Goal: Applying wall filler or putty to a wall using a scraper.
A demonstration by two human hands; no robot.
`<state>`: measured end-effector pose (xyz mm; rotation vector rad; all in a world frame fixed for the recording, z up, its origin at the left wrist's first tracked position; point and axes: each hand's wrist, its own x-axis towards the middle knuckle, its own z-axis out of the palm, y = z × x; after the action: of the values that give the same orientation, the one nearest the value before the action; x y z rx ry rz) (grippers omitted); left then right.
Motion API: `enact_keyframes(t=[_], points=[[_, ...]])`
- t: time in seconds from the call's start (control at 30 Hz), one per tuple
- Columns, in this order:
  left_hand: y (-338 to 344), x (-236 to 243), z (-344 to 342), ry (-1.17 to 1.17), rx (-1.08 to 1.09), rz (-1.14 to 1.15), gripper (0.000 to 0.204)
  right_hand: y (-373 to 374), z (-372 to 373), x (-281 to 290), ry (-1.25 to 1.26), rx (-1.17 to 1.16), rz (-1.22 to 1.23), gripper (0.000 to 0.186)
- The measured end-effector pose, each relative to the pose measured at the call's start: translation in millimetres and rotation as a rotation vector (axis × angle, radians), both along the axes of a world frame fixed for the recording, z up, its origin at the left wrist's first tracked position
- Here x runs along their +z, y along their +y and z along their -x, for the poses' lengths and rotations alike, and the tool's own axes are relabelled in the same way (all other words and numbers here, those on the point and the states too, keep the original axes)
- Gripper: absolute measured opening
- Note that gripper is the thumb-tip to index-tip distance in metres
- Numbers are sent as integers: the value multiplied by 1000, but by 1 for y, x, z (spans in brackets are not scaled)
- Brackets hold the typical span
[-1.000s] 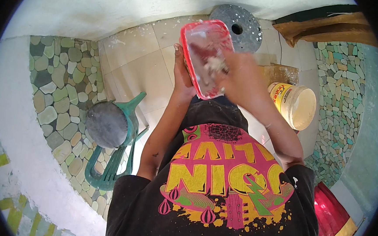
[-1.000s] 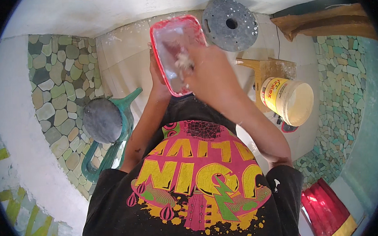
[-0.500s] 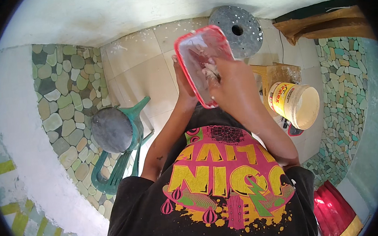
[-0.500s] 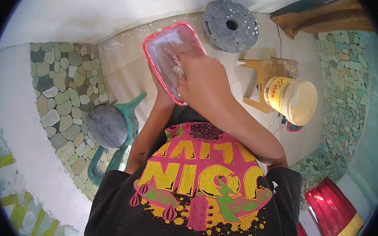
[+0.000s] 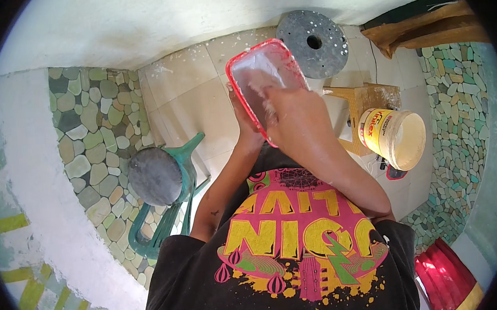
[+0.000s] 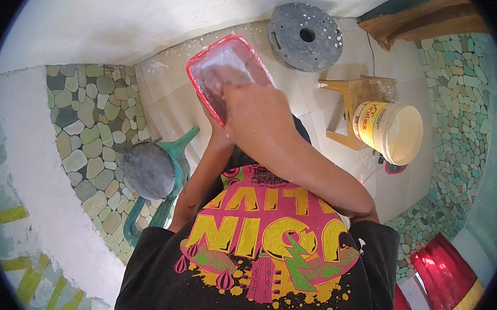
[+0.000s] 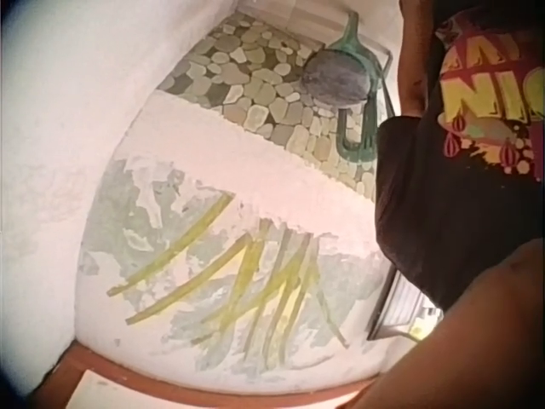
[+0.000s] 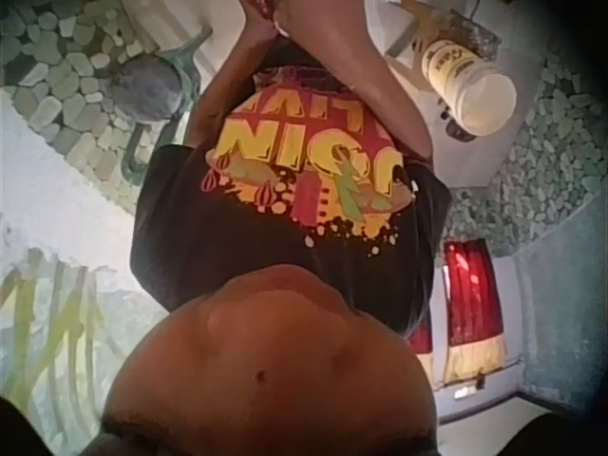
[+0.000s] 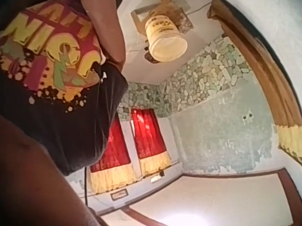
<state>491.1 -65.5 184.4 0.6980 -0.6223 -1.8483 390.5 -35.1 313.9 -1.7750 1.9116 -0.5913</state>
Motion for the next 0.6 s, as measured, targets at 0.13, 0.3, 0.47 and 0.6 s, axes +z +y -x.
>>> enact_keyframes(t=[0.13, 0.3, 0.47, 0.6], points=[[5, 18, 0, 121, -34, 135, 45, -3, 7, 16, -80, 16, -23, 21], [1, 5, 2, 134, -12, 88, 42, -10, 15, 4, -40, -9, 7, 19], [2, -10, 0, 160, -17, 58, 42, -7, 9, 3, -191, 32, 8, 19], [6, 19, 14, -154, 88, 98, 69, -8, 7, 4, -110, 4, 25, 18]])
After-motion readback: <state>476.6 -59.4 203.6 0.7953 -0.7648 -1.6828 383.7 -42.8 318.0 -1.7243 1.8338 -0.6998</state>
